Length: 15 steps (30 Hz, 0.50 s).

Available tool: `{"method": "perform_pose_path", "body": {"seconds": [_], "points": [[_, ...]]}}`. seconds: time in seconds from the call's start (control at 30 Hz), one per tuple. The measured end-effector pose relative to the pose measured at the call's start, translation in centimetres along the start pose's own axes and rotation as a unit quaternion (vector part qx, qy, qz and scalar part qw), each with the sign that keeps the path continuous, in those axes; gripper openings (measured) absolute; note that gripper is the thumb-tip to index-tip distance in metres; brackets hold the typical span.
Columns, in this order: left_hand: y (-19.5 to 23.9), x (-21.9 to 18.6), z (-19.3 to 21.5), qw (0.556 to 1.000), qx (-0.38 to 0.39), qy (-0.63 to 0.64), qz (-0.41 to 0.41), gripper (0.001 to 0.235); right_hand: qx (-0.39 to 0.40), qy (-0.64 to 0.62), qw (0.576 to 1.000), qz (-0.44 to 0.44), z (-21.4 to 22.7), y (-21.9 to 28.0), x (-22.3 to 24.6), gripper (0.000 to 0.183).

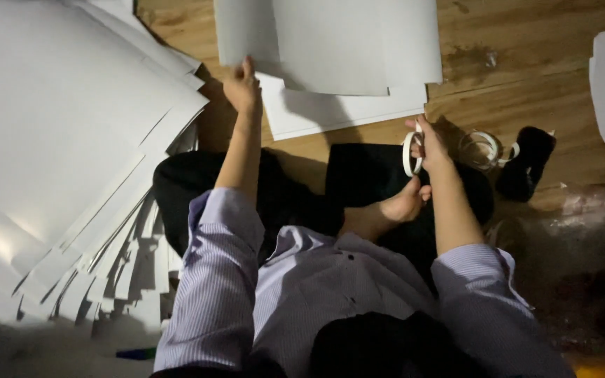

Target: The person sits on the floor and repeatedly applies strips of white tape to the edges of large white paper sheets. They tear the tape from a roll, smooth it down, and move the finished sheets to a stack on the left.

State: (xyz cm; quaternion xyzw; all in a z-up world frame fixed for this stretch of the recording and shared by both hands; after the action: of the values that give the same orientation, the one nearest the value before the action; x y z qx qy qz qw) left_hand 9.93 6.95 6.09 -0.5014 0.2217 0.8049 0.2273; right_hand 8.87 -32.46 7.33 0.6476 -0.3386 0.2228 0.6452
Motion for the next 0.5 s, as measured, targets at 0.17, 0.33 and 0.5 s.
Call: {"method": "perform_pose_path", "body": {"seconds": [0.17,0.33,0.5], "points": [[-2.7,-6.3,10.3,0.954,-0.155,-0.063,-0.250,0.026,-0.039,0.106,0.992,0.061,0.5,0.3,-1.1,0.025],[-4.8,-1.1,29.0,0.934,-0.248,0.125,-0.224,0.006,-0.054,0.137,0.984,0.101,-0.2,3.4,-0.6,0.015],[3.3,9.3,43.4,0.871,-0.449,0.198,0.018,0.034,-0.041,0.117,0.985,0.121,0.3,3.6,-1.2,0.013]]}}
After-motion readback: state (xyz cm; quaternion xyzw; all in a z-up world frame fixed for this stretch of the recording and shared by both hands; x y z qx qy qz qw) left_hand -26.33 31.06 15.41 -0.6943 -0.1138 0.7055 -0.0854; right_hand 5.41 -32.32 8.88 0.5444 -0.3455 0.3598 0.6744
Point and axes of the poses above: each hand's wrist, its own y-axis away from the middle knuckle, its own z-axis out of the back of the hand, x = y × z, the point moved 1 cm from there along -y, towards the middle knuckle, and after that the axes turned 9 degrees about -y, right-handed, at the moved point
